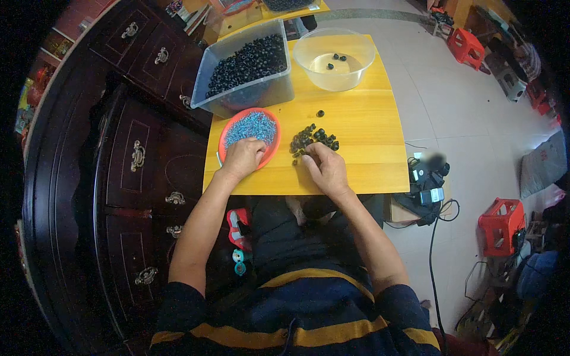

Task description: The person assembles small plastic components by joining parts together by hand and places the assembled pieces on the table.

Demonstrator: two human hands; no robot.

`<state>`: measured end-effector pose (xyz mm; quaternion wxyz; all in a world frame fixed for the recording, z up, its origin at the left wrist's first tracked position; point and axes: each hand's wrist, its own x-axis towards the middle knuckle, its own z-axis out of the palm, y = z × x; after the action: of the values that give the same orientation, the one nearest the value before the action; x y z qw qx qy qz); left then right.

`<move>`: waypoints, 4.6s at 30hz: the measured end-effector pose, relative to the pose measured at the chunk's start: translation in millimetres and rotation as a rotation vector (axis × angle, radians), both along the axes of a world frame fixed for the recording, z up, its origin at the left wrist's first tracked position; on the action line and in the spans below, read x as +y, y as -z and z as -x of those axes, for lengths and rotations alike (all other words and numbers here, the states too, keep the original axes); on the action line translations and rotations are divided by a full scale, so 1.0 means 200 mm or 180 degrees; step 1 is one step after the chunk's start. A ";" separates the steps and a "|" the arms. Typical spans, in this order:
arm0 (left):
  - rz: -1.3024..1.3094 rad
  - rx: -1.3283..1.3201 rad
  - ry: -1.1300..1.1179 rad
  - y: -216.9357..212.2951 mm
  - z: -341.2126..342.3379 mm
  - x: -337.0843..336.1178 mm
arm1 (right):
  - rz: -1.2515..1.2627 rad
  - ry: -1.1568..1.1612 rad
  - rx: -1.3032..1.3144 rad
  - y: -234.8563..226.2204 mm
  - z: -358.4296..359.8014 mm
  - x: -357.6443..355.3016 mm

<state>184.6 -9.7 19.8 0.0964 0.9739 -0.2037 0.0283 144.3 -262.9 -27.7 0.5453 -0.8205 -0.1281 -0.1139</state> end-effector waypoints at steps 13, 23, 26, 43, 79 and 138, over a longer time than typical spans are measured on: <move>0.0160 0.0093 0.0002 -0.04 0.03 0.08 | 0.0035 0.0005 0.0100 -0.01 0.00 0.01; -0.0021 0.0239 -0.0137 -0.02 0.02 0.06 | 0.0016 0.0023 -0.0009 -0.01 0.00 0.00; 0.0015 0.0184 -0.0112 -0.01 0.00 0.08 | 0.0107 0.0038 0.0009 -0.03 0.01 0.01; 0.0123 -0.0393 -0.0051 0.00 -0.01 0.07 | 0.0087 0.0002 0.0037 -0.02 0.00 0.00; 0.0512 -0.0097 -0.0126 0.04 -0.05 0.03 | 0.0205 0.0012 0.0014 -0.02 0.00 0.00; 0.3233 0.0637 -0.0048 -0.24 0.38 -0.47 | -0.3390 -0.1069 0.1724 -0.02 0.15 -0.11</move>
<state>107.9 -104.2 68.7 0.5759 0.8036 -0.1471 0.0310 114.2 -284.6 -23.6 0.9035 -0.4041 -0.0381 0.1374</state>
